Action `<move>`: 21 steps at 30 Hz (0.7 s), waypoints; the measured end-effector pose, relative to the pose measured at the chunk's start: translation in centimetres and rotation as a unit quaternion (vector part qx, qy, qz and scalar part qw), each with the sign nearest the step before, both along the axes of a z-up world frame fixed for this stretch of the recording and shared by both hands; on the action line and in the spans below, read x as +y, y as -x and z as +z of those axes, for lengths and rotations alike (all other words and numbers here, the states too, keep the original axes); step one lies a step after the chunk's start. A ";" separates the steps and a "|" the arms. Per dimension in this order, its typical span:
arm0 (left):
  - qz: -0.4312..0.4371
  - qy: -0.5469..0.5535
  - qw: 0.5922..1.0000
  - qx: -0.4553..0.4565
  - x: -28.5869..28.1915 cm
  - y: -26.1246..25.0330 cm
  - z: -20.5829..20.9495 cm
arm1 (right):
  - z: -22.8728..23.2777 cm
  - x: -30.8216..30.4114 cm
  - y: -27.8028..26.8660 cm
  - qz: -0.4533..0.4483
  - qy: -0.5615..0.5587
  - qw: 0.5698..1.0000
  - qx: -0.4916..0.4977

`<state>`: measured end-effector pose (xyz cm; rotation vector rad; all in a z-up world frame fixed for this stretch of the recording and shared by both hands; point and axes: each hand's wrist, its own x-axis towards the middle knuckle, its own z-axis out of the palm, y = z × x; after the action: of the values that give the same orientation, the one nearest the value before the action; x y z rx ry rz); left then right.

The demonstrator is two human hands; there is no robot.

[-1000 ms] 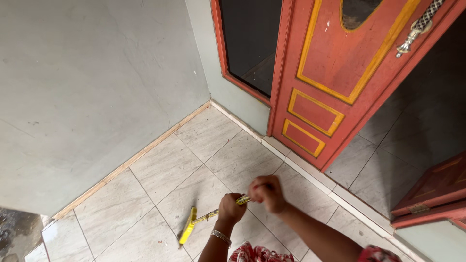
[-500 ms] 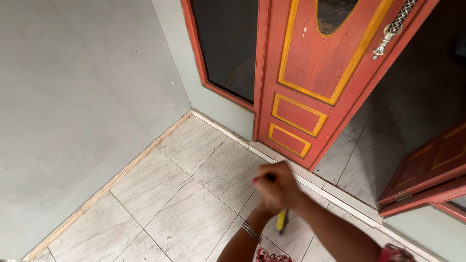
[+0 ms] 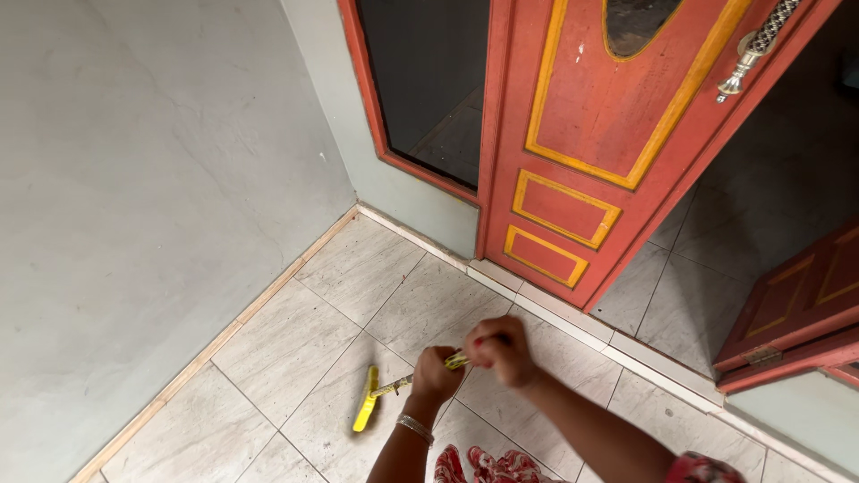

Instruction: The person attempts to reattach the blade of a yellow squeegee to its black handle by pressing and twisting the parts together while moving from an outdoor patio to a mat on a bedroom floor.

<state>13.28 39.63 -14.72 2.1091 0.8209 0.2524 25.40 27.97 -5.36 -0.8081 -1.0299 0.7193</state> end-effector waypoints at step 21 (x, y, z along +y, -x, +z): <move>-0.325 0.065 0.892 -0.308 -8.0 -26.0 -6.6 | 7.2 -1.5 -14.3 -0.303 0.105 0.931 -0.172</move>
<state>39.33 31.61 -21.37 1.8793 -0.2457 0.4501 39.73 26.43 1.85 -1.3958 -0.9407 0.1544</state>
